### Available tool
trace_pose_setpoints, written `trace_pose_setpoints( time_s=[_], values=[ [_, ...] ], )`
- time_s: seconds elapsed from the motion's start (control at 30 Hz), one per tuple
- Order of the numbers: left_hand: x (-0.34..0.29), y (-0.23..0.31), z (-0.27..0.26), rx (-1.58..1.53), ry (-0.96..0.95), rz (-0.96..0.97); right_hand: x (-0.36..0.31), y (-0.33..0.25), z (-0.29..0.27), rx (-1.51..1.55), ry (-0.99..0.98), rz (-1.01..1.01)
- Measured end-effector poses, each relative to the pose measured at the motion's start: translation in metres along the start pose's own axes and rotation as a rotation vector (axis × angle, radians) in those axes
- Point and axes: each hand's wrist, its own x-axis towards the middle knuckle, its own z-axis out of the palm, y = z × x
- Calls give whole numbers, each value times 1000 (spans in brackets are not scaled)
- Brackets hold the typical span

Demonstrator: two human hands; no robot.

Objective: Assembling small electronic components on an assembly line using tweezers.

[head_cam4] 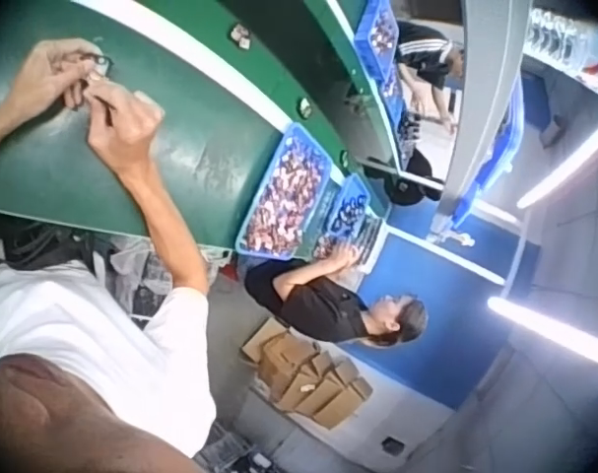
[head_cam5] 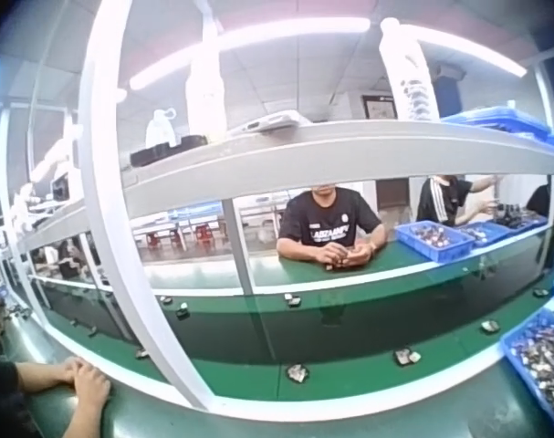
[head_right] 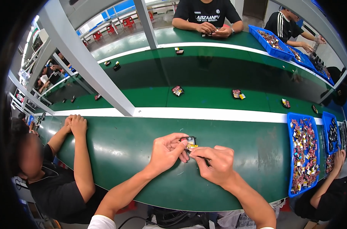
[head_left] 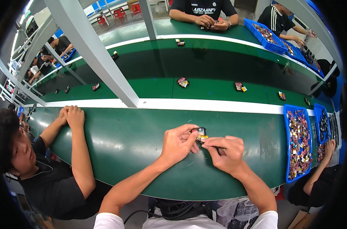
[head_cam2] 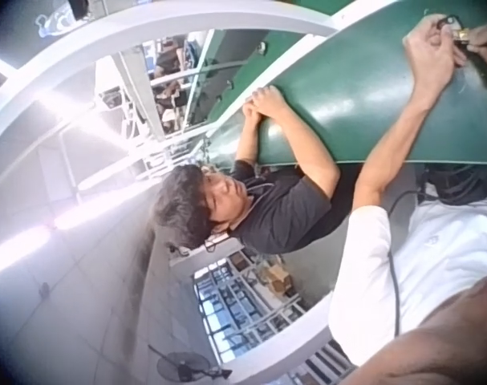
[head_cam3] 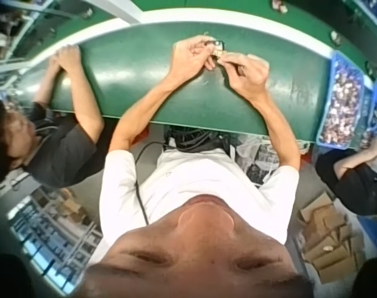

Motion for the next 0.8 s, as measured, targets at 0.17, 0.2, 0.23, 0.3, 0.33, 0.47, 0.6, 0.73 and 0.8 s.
trace_pose_setpoints(
  time_s=[0.17,0.2,0.23,0.3,0.33,0.47,0.6,0.73,0.8],
  values=[
    [8,6,-3,-20,73,-28,3,3,-1,59,155,-22],
    [12,6,-5,-13,73,-16,4,4,-3,61,164,-33],
    [19,6,-7,13,81,-15,4,7,-4,58,200,-1],
    [36,13,-6,41,84,-8,3,12,-4,51,242,27],
    [49,21,-1,69,64,6,4,14,-3,56,258,45],
    [125,40,19,295,85,77,0,21,-4,18,198,93],
    [171,24,34,613,240,144,-1,23,-2,19,217,103],
    [174,13,34,1116,316,360,-3,27,-2,26,258,154],
    [162,37,25,1208,350,405,-2,20,-7,12,243,164]
  ],
)
